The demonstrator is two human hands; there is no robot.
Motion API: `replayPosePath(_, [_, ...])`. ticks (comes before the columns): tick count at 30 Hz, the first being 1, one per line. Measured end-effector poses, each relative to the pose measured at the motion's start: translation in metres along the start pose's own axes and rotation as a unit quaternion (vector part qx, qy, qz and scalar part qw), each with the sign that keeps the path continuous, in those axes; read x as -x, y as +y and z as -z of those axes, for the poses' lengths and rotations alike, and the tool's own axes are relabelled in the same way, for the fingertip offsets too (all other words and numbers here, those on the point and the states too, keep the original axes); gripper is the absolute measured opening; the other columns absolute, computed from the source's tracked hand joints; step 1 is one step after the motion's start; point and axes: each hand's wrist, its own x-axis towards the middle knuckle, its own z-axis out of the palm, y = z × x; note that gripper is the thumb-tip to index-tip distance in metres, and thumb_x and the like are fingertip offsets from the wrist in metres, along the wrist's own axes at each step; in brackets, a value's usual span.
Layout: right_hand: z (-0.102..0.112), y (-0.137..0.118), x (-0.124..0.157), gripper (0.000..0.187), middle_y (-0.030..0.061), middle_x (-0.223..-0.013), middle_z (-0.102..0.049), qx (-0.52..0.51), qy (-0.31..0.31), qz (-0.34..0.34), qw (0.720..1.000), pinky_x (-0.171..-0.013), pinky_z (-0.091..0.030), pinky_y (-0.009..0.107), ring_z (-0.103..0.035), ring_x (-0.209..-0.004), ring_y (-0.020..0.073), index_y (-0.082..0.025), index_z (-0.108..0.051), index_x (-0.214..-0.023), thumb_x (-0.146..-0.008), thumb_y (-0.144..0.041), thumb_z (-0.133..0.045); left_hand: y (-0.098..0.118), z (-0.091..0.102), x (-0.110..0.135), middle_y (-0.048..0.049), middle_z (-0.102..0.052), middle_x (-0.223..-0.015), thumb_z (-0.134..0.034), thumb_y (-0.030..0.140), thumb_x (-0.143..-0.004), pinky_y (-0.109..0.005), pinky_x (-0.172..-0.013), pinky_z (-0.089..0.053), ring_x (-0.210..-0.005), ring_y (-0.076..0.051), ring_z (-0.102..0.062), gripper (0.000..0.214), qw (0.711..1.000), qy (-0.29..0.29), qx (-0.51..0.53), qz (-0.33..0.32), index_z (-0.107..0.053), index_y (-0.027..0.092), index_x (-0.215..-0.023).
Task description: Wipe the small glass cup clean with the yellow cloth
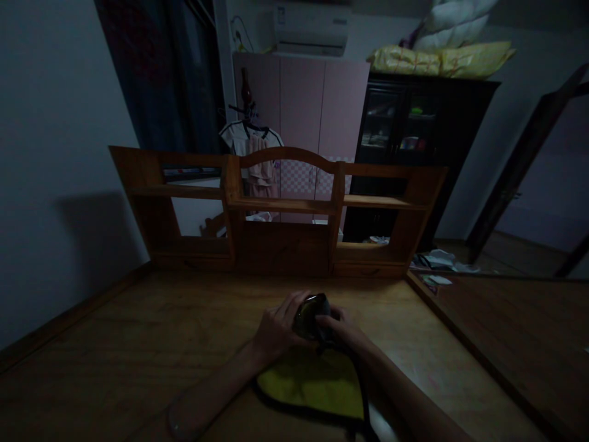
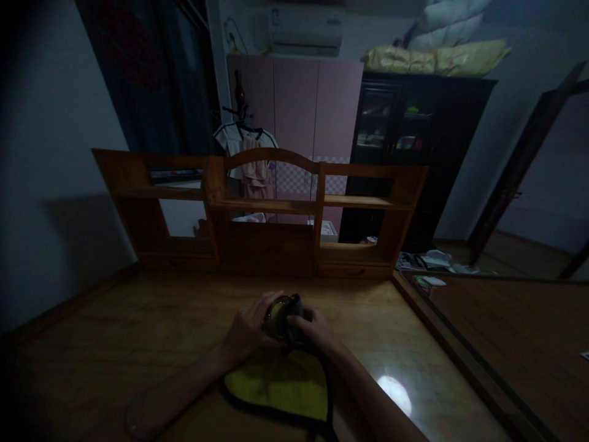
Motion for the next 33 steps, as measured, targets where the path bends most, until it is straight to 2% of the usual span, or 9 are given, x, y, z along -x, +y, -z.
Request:
replayPosePath(3, [0.002, 0.010, 0.001, 0.026, 0.0027, -0.096, -0.072, 0.092, 0.001, 0.056, 0.994, -0.084, -0.047, 0.036, -0.062, -0.092, 0.0259, -0.018, -0.071, -0.100, -0.076, -0.027, -0.066, -0.002, -0.001, 0.002, -0.0132, -0.053, -0.135, -0.063, 0.069, -0.072, -0.034, -0.089, -0.053, -0.111, -0.028, -0.062, 0.092, 0.998, -0.033, -0.029, -0.037, -0.029, 0.023, -0.145])
replayPosePath(7, [0.003, 0.018, 0.003, 0.034, 0.0036, -0.113, -0.069, 0.132, 0.001, 0.106, 0.986, -0.096, -0.044, 0.040, -0.060, -0.105, 0.0269, -0.021, -0.064, -0.117, -0.083, -0.025, -0.059, -0.005, -0.002, 0.004, -0.0159, -0.050, -0.138, -0.053, 0.072, -0.077, -0.035, -0.084, -0.054, -0.101, -0.028, -0.066, 0.090, 0.993, -0.072, -0.065, -0.072, -0.028, 0.022, -0.147])
replayPosePath(13, [-0.001, 0.016, 0.005, 0.032, 0.0064, -0.112, -0.068, 0.190, 0.023, 0.147, 0.971, -0.096, -0.045, 0.042, -0.060, -0.105, 0.0267, -0.020, -0.062, -0.118, -0.088, -0.028, -0.055, -0.003, 0.000, 0.002, -0.0171, -0.050, -0.137, -0.045, 0.070, -0.083, -0.035, -0.084, -0.054, -0.100, -0.026, -0.066, 0.084, 0.991, -0.062, -0.084, -0.089, -0.027, 0.019, -0.147])
replayPosePath(17, [-0.002, 0.011, 0.007, 0.031, 0.0080, -0.112, -0.068, 0.234, 0.026, 0.154, 0.960, -0.096, -0.044, 0.045, -0.060, -0.105, 0.0275, -0.020, -0.062, -0.116, -0.089, -0.031, -0.053, 0.000, 0.000, 0.002, -0.0183, -0.050, -0.136, -0.046, 0.075, -0.078, -0.035, -0.085, -0.054, -0.104, -0.027, -0.064, 0.092, 0.991, -0.057, -0.086, -0.089, -0.027, 0.017, -0.147])
replayPosePath(22, [-0.003, 0.009, 0.007, 0.030, 0.0054, -0.112, -0.068, 0.175, 0.013, 0.118, 0.977, -0.096, -0.045, 0.044, -0.060, -0.106, 0.0275, -0.021, -0.063, -0.115, -0.086, -0.030, -0.057, 0.001, 0.000, 0.002, -0.0169, -0.050, -0.135, -0.048, 0.075, -0.077, -0.033, -0.085, -0.054, -0.104, -0.025, -0.064, 0.091, 0.991, -0.062, -0.083, -0.083, -0.027, 0.019, -0.146])
replayPosePath(28, [-0.004, 0.012, 0.008, 0.046, 0.0047, -0.112, -0.068, 0.037, -0.052, 0.031, 0.997, -0.094, -0.047, 0.042, -0.061, -0.105, 0.0276, -0.019, -0.060, -0.118, -0.074, -0.029, -0.072, -0.002, -0.001, 0.004, -0.0163, -0.052, -0.134, -0.047, 0.077, -0.077, -0.034, -0.085, -0.054, -0.103, -0.026, -0.064, 0.092, 0.988, -0.080, -0.084, -0.098, -0.028, 0.018, -0.144])
replayPosePath(33, [-0.007, 0.012, 0.006, 0.050, 0.0034, -0.108, -0.068, 0.003, -0.025, 0.030, 0.999, -0.092, -0.048, 0.040, -0.061, -0.104, 0.0260, -0.021, -0.060, -0.117, -0.069, -0.023, -0.076, -0.003, -0.001, 0.004, -0.0176, -0.052, -0.135, -0.041, 0.078, -0.077, -0.034, -0.085, -0.053, -0.103, -0.027, -0.064, 0.093, 0.986, -0.089, -0.099, -0.104, -0.027, 0.016, -0.146])
